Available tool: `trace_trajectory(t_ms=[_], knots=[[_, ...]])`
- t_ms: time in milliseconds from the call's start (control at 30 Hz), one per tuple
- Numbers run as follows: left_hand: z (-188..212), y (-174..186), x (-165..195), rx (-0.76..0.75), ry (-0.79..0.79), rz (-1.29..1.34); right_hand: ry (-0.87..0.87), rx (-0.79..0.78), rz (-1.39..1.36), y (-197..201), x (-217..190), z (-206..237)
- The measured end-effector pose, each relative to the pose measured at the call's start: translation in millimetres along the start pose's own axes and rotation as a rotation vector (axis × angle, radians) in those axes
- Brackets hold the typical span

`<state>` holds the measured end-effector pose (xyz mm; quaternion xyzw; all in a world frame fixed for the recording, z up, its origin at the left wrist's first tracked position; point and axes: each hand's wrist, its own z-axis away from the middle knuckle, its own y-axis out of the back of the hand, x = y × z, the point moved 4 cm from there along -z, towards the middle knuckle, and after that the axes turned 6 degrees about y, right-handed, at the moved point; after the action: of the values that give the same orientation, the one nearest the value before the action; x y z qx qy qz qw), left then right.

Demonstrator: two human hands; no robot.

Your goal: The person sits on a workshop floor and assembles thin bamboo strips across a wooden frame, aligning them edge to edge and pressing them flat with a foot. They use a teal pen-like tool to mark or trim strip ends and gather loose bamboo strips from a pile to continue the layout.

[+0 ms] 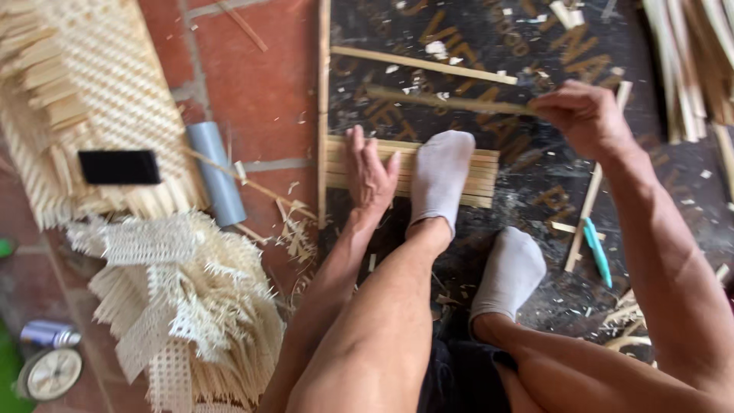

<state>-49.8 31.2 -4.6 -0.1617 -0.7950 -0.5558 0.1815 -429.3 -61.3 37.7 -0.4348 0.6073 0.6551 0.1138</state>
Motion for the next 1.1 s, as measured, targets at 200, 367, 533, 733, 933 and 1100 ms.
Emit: trace_trajectory(t_ms=[200,367,533,733,933,1100], knots=[[-1.2,-9.2,-9.0,0.000,0.014,0.016,0.192,-0.135,0.212,-68.9,-31.2,-37.8],[0.6,-12.8,-11.2,0.004,-0.026,-0.031,0.205,-0.208,0.274,-88.7,-44.3,-49.6],[1.9,-16.2,-13.8,-0.055,0.021,-0.019,0.151,-0.296,0.310,-89.3,-42.7,-48.8],[5.0,-12.6,-11.9,-0.063,0.034,-0.036,0.189,-0.225,0.309,-96.3,-48.4,-42.1],[9.0,-11.7,-9.0,-0.089,0.063,-0.141,0.099,-0.008,0.344,-70.6,-51.6,-11.5],[15.0,-14.6,-12.8,-0.142,0.112,-0.213,0.103,0.017,0.374,-67.2,-59.5,10.7]])
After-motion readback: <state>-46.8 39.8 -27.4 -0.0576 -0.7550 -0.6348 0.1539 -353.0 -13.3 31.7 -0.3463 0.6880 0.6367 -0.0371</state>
